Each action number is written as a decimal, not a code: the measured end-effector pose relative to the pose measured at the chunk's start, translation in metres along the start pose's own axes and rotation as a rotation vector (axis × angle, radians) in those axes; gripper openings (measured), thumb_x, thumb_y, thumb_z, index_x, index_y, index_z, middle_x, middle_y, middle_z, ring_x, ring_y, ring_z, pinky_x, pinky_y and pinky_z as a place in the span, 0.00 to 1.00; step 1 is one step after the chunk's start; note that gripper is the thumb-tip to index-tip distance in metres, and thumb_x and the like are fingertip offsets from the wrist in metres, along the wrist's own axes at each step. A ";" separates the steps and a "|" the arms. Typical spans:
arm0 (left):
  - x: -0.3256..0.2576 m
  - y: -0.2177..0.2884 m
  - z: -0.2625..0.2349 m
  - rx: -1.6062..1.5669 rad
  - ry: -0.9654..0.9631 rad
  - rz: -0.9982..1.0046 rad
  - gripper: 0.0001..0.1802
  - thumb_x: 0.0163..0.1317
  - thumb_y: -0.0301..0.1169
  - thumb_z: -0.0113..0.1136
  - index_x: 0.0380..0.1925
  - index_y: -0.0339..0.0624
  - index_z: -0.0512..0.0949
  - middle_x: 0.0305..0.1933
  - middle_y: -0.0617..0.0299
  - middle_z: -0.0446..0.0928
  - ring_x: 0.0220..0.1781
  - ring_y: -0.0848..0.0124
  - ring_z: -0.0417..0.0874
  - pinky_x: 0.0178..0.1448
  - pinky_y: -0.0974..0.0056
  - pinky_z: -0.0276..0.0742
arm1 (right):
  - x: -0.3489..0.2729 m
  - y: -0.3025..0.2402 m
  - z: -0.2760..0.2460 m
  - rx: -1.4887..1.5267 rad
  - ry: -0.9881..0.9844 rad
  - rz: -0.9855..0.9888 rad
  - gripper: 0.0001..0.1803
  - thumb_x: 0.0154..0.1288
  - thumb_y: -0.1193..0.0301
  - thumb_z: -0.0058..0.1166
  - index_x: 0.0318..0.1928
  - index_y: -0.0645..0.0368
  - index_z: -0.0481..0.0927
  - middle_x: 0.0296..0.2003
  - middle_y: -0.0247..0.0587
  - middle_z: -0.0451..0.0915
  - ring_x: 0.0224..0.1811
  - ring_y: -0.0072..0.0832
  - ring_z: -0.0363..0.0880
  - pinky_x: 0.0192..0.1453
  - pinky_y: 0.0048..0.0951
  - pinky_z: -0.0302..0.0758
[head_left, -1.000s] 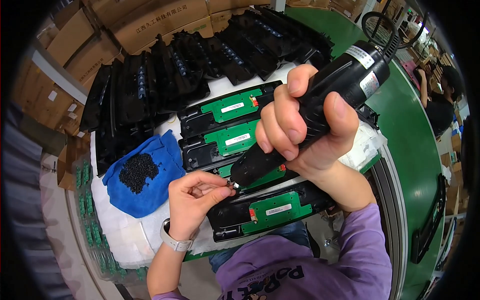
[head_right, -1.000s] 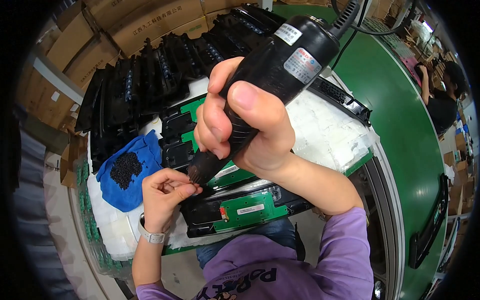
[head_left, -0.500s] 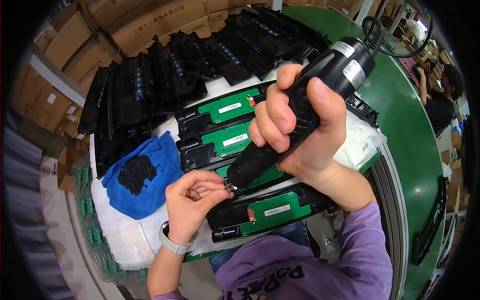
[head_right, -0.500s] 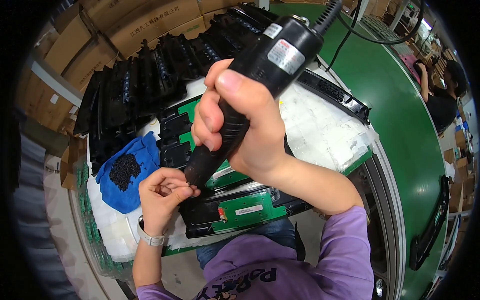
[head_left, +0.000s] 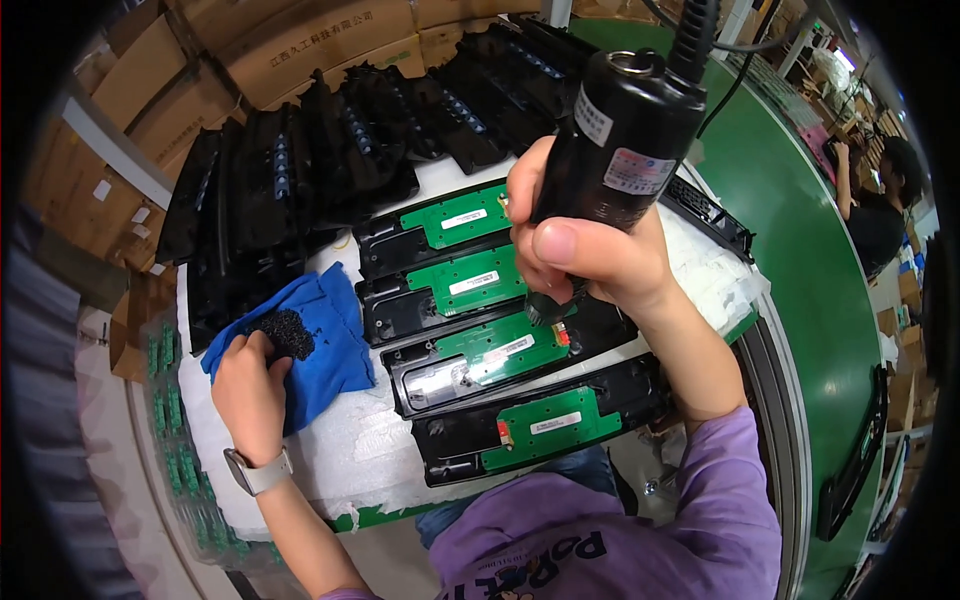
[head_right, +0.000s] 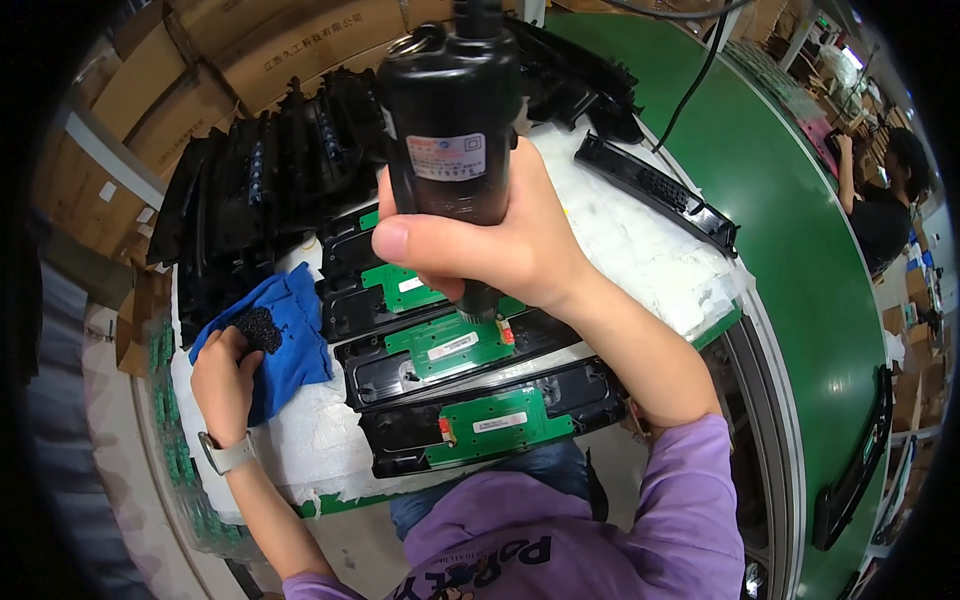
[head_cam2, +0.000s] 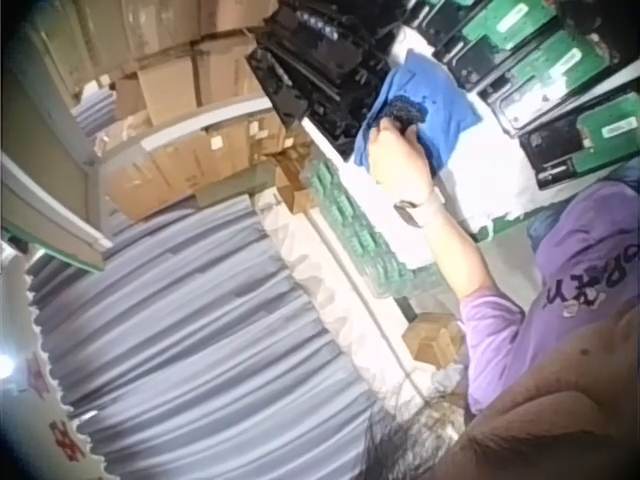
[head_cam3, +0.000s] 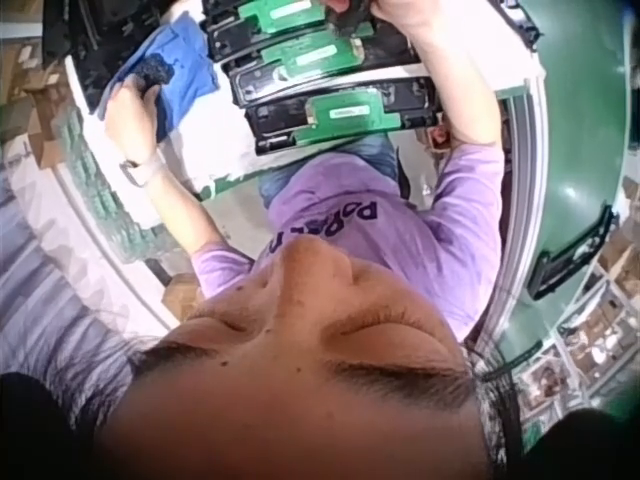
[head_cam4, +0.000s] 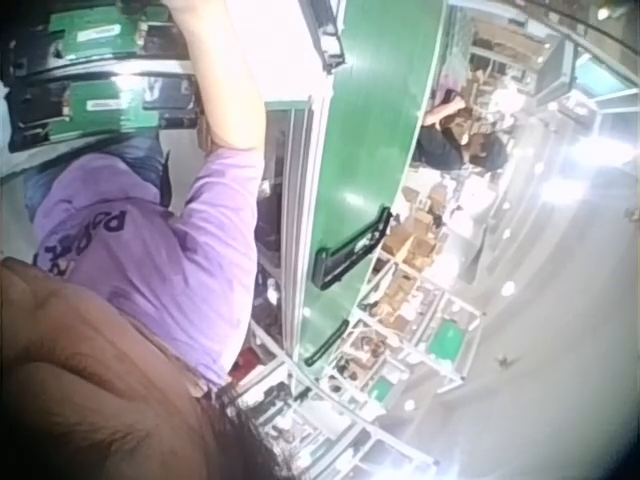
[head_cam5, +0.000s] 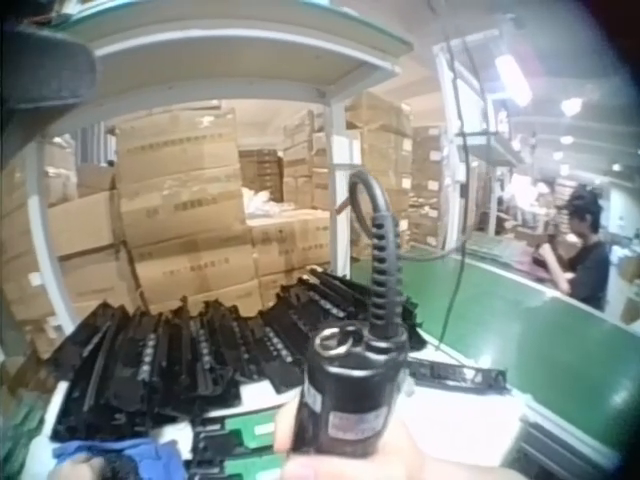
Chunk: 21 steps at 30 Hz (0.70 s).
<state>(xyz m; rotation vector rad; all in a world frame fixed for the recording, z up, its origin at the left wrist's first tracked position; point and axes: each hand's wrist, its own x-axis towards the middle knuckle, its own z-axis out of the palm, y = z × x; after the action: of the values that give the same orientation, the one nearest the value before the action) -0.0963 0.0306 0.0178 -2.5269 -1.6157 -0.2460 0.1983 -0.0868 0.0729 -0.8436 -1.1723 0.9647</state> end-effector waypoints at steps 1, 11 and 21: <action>0.000 0.000 0.000 0.000 0.001 -0.002 0.11 0.44 0.28 0.65 0.28 0.38 0.76 0.30 0.54 0.75 0.32 0.54 0.77 0.34 0.57 0.72 | 0.000 0.000 0.000 0.000 -0.002 0.000 0.16 0.49 0.68 0.57 0.33 0.64 0.68 0.15 0.36 0.68 0.10 0.20 0.64 0.14 0.20 0.61; 0.002 0.008 0.003 -0.187 0.230 0.062 0.03 0.51 0.23 0.57 0.26 0.35 0.78 0.27 0.51 0.75 0.28 0.52 0.76 0.33 0.57 0.70 | -0.001 0.005 0.000 -0.009 -0.057 0.054 0.15 0.47 0.69 0.59 0.30 0.63 0.68 0.15 0.36 0.68 0.12 0.20 0.65 0.15 0.20 0.62; -0.001 0.038 0.009 -1.188 -0.116 -0.044 0.07 0.61 0.25 0.53 0.30 0.32 0.78 0.26 0.63 0.78 0.24 0.81 0.75 0.28 0.77 0.68 | -0.008 0.003 0.007 -0.216 -0.107 -0.068 0.12 0.42 0.74 0.65 0.24 0.60 0.73 0.21 0.28 0.75 0.23 0.13 0.71 0.28 0.18 0.68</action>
<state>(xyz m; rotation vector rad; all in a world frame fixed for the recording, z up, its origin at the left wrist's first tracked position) -0.0615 0.0157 0.0084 -3.2820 -1.8979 -1.4646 0.1896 -0.0932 0.0688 -0.9256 -1.4073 0.8459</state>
